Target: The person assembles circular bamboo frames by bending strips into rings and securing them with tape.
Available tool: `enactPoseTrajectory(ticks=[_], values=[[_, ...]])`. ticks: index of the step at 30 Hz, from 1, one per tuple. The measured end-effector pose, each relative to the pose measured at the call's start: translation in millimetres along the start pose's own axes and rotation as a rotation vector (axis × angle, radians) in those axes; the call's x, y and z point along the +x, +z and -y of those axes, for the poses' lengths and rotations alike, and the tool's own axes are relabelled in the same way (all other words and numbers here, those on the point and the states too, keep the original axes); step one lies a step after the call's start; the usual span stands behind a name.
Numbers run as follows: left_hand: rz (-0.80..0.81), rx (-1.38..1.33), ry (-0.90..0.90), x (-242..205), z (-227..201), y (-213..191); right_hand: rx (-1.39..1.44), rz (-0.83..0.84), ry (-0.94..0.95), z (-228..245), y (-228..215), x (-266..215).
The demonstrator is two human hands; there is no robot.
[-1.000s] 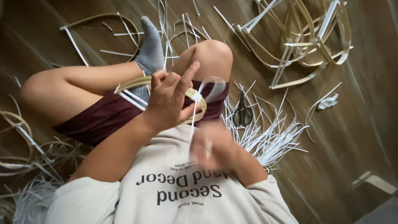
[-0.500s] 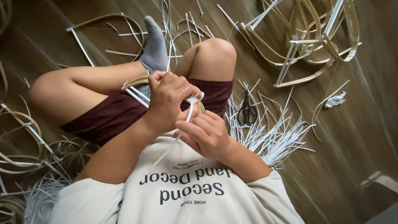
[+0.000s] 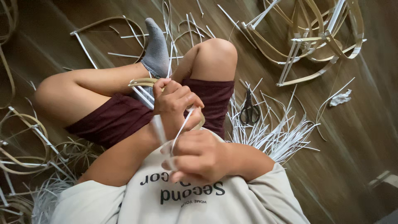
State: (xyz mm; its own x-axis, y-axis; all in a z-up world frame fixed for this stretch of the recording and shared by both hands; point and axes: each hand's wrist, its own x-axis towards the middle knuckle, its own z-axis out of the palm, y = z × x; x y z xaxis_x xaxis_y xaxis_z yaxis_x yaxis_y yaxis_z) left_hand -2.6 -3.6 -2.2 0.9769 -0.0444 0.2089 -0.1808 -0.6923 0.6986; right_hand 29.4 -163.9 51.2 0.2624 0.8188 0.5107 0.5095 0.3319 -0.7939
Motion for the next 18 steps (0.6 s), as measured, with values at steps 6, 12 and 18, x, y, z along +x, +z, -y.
enactPoseTrajectory(ticks=[6, 12, 18], values=[[0.018, 0.04, 0.073, -8, -2, -2, 0.492, -0.622, 0.237, -43, -5, -41], [-0.018, -0.191, 0.127, -18, 8, 1, 1.05, -0.913, 0.229, -105, 11, -51], [0.122, -0.19, 0.323, -18, 26, -12, 1.251, -0.914, 0.531, -125, 37, -67]])
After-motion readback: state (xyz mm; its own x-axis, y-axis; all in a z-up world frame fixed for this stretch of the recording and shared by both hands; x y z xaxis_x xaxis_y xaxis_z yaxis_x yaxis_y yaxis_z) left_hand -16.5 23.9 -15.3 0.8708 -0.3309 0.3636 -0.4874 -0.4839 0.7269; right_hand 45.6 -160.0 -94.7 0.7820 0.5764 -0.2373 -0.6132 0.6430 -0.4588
